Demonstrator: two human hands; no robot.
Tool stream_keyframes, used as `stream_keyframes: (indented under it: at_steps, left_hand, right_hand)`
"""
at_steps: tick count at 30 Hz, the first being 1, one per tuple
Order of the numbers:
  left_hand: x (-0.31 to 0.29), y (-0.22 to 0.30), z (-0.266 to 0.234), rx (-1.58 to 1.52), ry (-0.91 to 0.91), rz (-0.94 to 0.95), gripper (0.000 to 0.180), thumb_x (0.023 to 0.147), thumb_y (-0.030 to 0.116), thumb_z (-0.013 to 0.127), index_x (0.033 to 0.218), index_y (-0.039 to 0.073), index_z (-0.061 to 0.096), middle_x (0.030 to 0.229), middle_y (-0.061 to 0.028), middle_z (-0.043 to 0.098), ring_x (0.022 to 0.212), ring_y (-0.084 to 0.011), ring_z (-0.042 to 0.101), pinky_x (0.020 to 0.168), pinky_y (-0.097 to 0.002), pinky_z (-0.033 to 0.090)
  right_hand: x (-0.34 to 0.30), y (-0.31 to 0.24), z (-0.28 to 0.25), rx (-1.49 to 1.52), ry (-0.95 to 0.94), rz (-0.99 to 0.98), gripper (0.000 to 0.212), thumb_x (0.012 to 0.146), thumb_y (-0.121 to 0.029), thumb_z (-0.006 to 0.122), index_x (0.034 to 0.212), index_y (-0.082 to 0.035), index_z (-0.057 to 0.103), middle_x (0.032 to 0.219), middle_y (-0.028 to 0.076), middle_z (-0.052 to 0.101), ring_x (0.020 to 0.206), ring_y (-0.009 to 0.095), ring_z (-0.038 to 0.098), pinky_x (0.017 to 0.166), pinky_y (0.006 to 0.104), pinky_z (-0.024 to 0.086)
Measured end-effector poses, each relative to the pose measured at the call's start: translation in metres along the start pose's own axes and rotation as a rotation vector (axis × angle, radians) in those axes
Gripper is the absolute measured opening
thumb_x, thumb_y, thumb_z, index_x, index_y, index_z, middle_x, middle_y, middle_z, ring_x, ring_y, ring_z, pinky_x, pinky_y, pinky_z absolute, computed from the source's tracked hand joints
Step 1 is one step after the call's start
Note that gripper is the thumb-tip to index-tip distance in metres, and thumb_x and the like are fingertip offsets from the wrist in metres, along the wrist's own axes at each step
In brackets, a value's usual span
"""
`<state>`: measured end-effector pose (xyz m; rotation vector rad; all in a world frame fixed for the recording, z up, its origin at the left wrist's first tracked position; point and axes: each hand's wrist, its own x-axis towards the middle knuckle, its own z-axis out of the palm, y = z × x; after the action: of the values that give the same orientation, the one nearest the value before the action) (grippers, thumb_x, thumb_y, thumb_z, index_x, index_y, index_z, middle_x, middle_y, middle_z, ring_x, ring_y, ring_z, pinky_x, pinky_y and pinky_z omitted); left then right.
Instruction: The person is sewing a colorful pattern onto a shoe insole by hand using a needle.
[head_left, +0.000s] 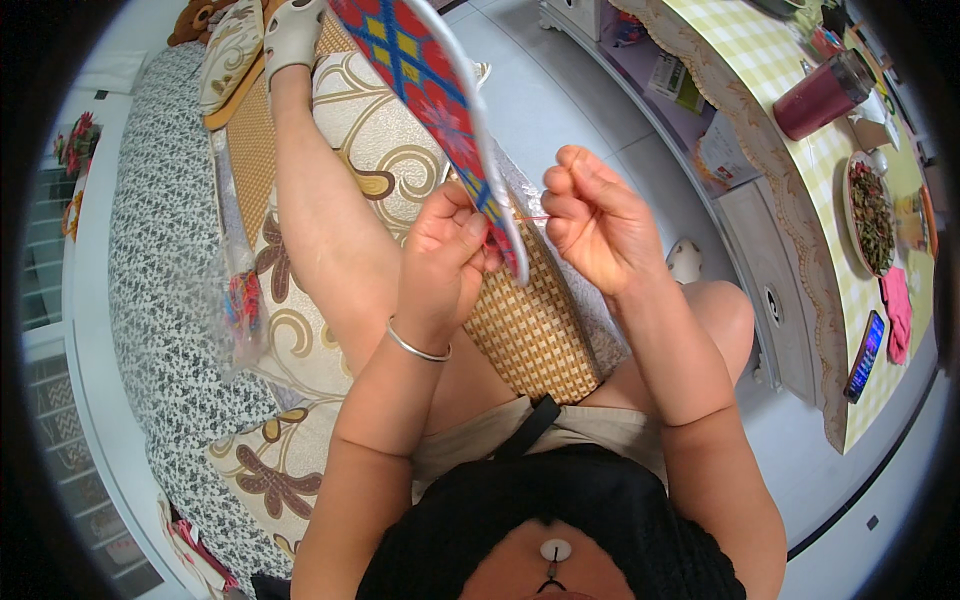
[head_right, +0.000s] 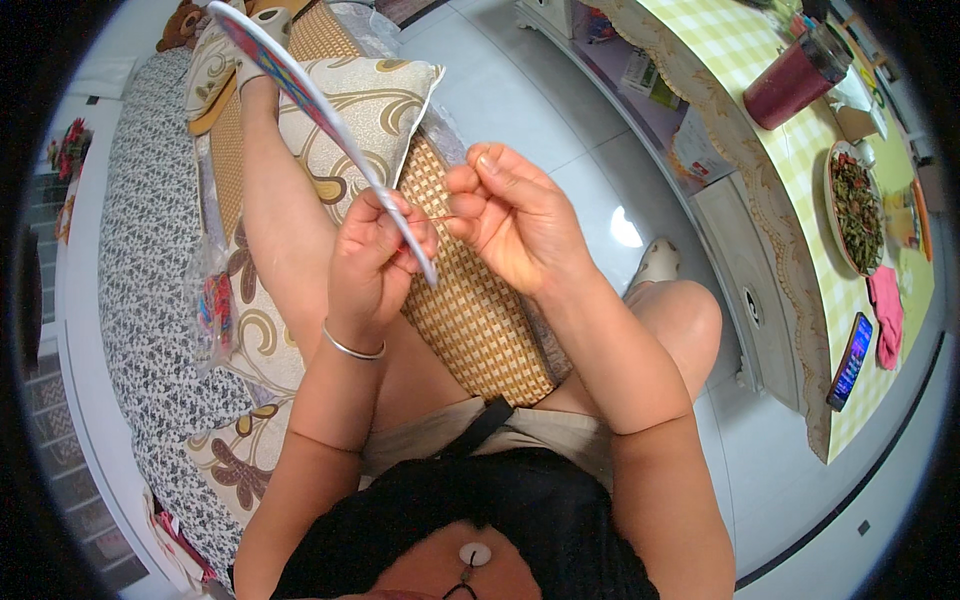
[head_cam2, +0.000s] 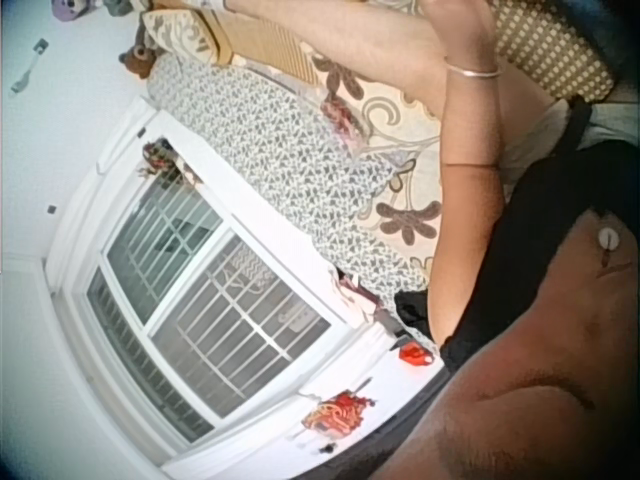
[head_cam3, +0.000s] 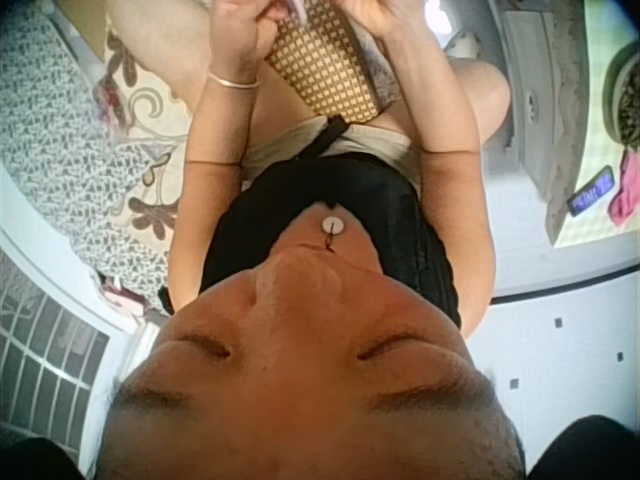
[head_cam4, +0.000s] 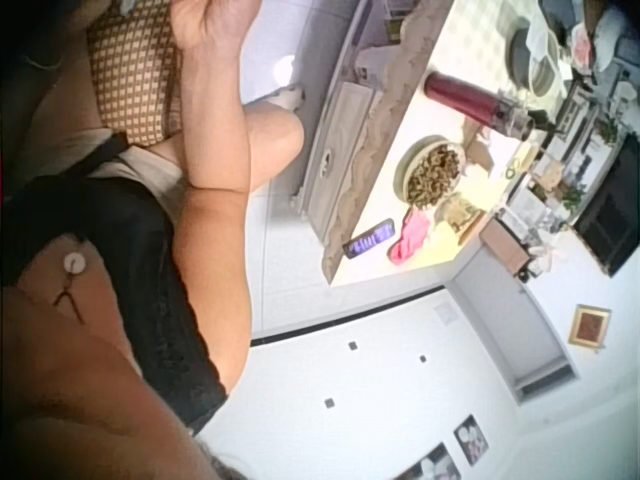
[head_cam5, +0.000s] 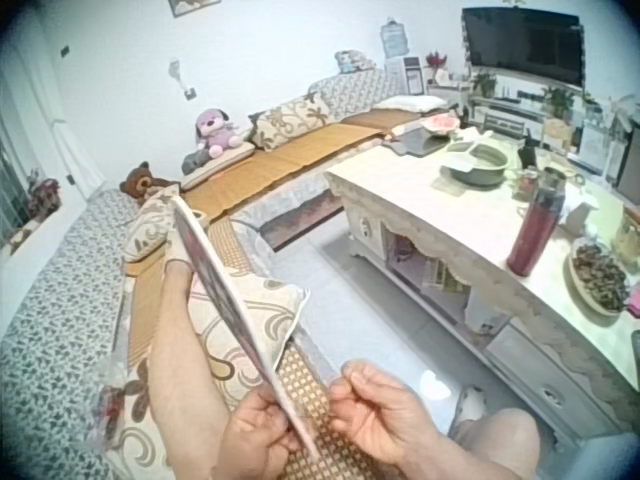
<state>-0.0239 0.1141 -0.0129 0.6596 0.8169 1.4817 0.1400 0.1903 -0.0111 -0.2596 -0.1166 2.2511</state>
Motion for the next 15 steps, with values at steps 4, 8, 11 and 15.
stream_keyframes:
  at_steps: [4, 8, 11, 15]
  left_hand:
    - [0.002, 0.005, -0.003, -0.297, -0.151, -0.154, 0.024, 0.091, 0.016, 0.054, 0.110, 0.003, 0.050, 0.082, -0.0069, 0.051, 0.071, -0.0155, 0.048, 0.061, -0.0249, 0.039]
    - [0.003, 0.003, 0.004, -0.543, -0.192, -0.349, 0.025, 0.092, 0.025, 0.052, 0.106, 0.004, 0.053, 0.078, -0.0068, 0.051, 0.068, -0.0184, 0.049, 0.061, -0.0271, 0.040]
    - [0.001, 0.004, 0.002, -0.592, -0.181, -0.352, 0.028, 0.093, 0.029, 0.051, 0.105, 0.004, 0.053, 0.077, -0.0064, 0.051, 0.066, -0.0178, 0.050, 0.059, -0.0273, 0.041]
    - [0.001, 0.004, 0.010, -0.586, -0.170, -0.330, 0.031, 0.094, 0.032, 0.048, 0.103, 0.003, 0.053, 0.073, -0.0072, 0.052, 0.062, -0.0179, 0.053, 0.055, -0.0266, 0.044]
  right_hand:
    - [0.003, -0.027, -0.008, -0.285, -0.046, -0.454, 0.008, 0.092, -0.007, 0.055, 0.096, -0.002, 0.060, 0.070, 0.003, 0.054, 0.054, 0.007, 0.040, 0.049, 0.0201, 0.035]
    - [-0.020, -0.005, 0.013, -1.040, 0.033, -0.591, 0.012, 0.089, 0.001, 0.057, 0.100, 0.002, 0.063, 0.081, 0.005, 0.063, 0.072, 0.010, 0.058, 0.063, 0.0215, 0.047]
    - [-0.027, 0.016, 0.033, -1.150, -0.063, -0.542, 0.008, 0.087, 0.003, 0.057, 0.090, 0.001, 0.064, 0.079, 0.006, 0.065, 0.075, 0.014, 0.065, 0.064, 0.0276, 0.052]
    - [-0.018, 0.024, 0.014, -1.554, -0.191, -0.955, 0.013, 0.079, 0.000, 0.063, 0.091, -0.003, 0.066, 0.071, 0.009, 0.061, 0.066, 0.024, 0.063, 0.058, 0.0323, 0.049]
